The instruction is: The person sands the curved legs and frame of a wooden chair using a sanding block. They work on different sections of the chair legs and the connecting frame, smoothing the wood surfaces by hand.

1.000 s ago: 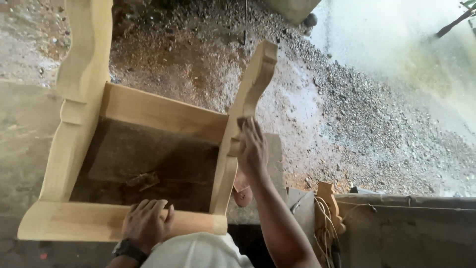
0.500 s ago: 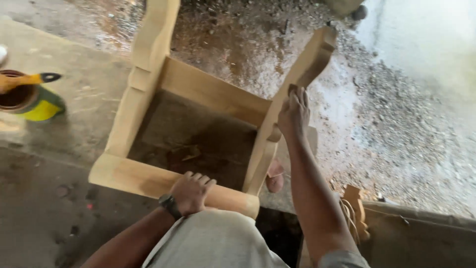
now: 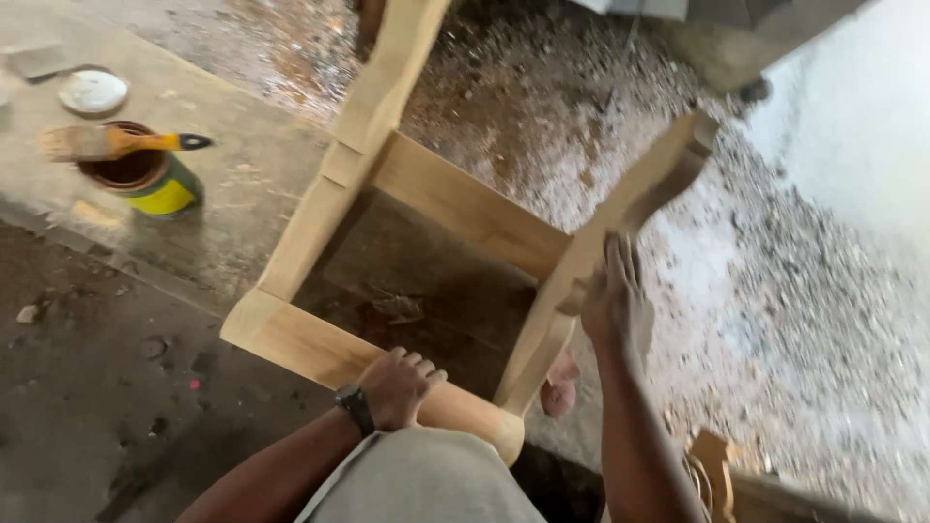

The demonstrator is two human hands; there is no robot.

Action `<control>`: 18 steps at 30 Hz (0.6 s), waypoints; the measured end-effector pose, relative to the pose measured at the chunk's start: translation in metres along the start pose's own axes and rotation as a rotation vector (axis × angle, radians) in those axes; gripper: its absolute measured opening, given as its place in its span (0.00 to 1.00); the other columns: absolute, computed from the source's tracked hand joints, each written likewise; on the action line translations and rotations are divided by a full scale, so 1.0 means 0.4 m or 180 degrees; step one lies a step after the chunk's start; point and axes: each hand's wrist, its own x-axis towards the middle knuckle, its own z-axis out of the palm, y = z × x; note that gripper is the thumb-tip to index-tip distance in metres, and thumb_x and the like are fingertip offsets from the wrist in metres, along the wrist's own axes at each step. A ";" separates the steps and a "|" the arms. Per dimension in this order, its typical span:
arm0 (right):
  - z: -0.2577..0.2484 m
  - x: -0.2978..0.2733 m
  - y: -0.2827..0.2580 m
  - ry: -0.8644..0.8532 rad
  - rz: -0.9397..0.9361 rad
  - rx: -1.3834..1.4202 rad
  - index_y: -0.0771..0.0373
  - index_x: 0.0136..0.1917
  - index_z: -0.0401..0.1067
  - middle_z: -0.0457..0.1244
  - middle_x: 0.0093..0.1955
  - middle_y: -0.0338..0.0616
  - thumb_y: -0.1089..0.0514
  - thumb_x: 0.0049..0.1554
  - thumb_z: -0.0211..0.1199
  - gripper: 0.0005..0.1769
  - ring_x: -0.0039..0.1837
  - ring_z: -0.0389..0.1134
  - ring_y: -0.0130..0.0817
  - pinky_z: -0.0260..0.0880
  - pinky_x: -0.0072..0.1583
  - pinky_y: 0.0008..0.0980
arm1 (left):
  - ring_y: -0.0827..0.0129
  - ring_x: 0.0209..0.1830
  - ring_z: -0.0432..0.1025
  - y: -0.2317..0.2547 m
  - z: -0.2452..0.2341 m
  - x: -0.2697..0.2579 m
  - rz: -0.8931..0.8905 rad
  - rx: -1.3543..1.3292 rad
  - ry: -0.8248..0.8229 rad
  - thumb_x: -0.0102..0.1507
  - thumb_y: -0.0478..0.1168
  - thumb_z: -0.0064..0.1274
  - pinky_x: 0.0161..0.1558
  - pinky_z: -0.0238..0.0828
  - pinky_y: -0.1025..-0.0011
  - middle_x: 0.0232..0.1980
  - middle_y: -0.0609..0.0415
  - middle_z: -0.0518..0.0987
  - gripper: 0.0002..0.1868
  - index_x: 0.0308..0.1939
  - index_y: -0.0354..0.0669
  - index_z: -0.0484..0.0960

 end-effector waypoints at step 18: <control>0.030 0.106 0.001 -0.0229 0.0437 0.0620 0.70 0.77 0.53 0.47 0.80 0.60 0.57 0.67 0.36 0.28 0.81 0.43 0.57 0.40 0.78 0.51 | 0.55 0.36 0.73 -0.024 0.054 0.014 0.0049 -0.0211 0.0656 0.51 0.70 0.62 0.39 0.65 0.57 0.38 0.52 0.79 0.34 0.44 0.47 0.79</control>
